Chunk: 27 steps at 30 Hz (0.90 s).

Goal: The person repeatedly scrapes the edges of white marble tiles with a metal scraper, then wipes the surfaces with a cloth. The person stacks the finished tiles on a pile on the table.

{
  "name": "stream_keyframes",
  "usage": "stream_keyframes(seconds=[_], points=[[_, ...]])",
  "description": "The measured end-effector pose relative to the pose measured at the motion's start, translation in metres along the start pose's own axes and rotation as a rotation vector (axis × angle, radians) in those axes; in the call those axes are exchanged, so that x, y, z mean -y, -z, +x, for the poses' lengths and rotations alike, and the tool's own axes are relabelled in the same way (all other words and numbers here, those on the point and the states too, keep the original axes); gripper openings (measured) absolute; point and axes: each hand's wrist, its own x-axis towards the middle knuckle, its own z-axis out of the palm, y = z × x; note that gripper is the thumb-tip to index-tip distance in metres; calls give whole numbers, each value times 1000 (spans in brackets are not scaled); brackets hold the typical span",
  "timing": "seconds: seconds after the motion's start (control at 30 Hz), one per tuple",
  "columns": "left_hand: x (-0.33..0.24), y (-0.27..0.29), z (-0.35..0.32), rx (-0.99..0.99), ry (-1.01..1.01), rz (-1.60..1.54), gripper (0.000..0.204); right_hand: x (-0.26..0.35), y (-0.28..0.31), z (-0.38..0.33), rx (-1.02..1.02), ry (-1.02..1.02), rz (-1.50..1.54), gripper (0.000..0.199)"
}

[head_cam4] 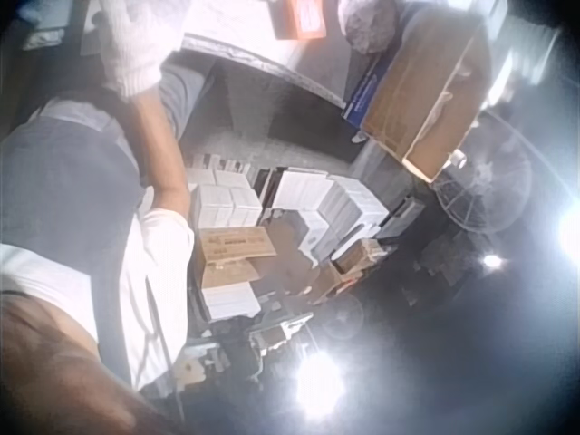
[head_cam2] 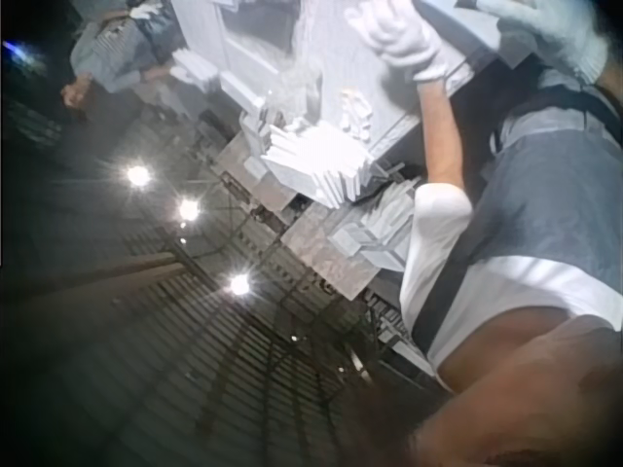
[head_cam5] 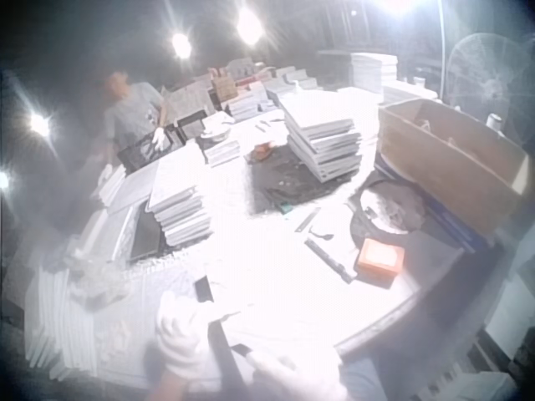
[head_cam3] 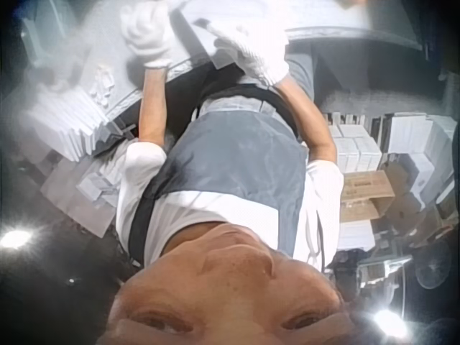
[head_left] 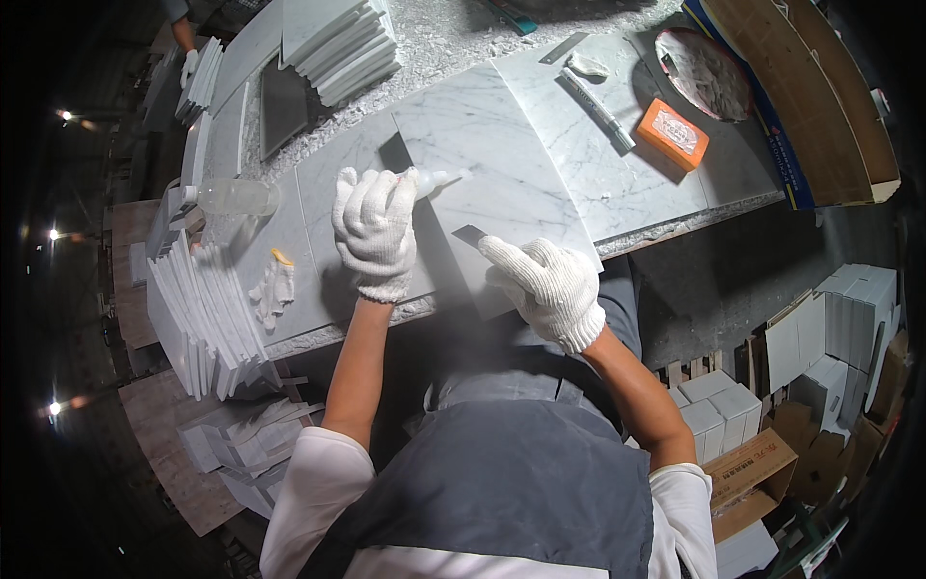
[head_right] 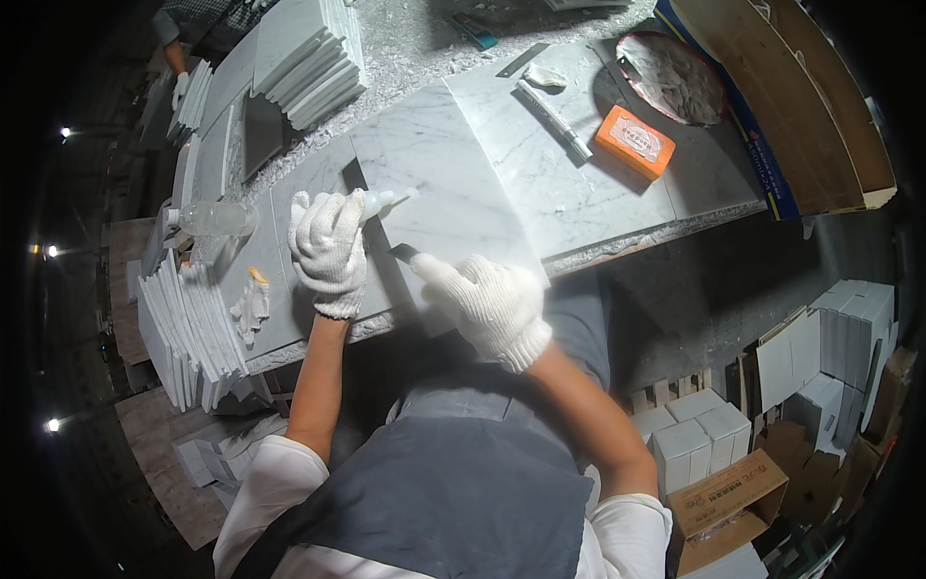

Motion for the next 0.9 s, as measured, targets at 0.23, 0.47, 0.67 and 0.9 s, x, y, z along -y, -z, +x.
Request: stream_keyframes(seconds=[0.23,0.47,0.67,0.9], points=[[-1,2,1,24,10,50,42,-2,-3,0,-42,39,-15,52],[1,0,-2,25,2,38,44,-5,-7,2,-106,84,-43,43],[1,-1,-2,17,2,35,42,-5,-6,1,-106,86,-41,44],[-1,1,-2,7,20,-5,50,-4,-6,2,-113,86,-57,48]])
